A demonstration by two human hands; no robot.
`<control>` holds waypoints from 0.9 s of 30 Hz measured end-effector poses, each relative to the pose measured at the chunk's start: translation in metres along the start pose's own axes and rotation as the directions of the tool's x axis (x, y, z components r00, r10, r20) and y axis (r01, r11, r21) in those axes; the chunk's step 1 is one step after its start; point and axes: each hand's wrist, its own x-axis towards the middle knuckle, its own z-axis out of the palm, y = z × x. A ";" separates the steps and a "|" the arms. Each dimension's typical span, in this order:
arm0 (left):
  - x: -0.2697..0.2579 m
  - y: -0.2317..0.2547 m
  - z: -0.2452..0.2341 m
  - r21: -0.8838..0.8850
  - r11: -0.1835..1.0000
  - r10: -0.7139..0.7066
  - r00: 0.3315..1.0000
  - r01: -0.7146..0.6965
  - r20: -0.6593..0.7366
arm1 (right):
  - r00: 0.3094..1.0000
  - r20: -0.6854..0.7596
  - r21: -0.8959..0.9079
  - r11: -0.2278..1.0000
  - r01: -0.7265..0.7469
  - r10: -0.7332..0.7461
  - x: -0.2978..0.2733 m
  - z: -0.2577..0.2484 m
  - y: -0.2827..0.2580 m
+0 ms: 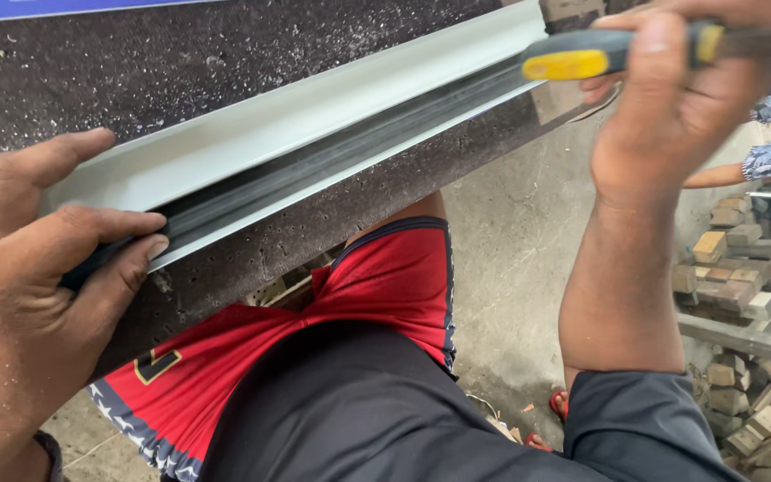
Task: The person uses a rubber mallet to tap a black rubber seal into the groove of a long white aluminum profile. The person repeatedly strikes the seal along its length to seat it into the channel.
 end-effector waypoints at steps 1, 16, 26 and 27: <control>0.000 0.000 -0.001 0.008 1.000 0.003 1.000 -0.003 0.003 | 1.000 -0.023 0.024 1.000 0.005 -0.005 0.000 0.001 -0.002; 0.003 0.001 -0.004 -0.027 1.000 0.011 1.000 -0.011 -0.021 | 0.995 0.089 0.020 0.999 0.038 -0.040 0.004 0.009 -0.007; 0.004 0.005 -0.012 0.062 0.996 0.060 0.998 -0.058 -0.036 | 1.000 0.008 0.174 0.985 0.025 -0.026 -0.008 0.015 -0.009; 0.005 0.008 -0.014 0.081 0.995 0.058 0.998 -0.055 -0.028 | 0.999 0.037 0.165 0.986 0.021 -0.028 -0.009 0.017 -0.012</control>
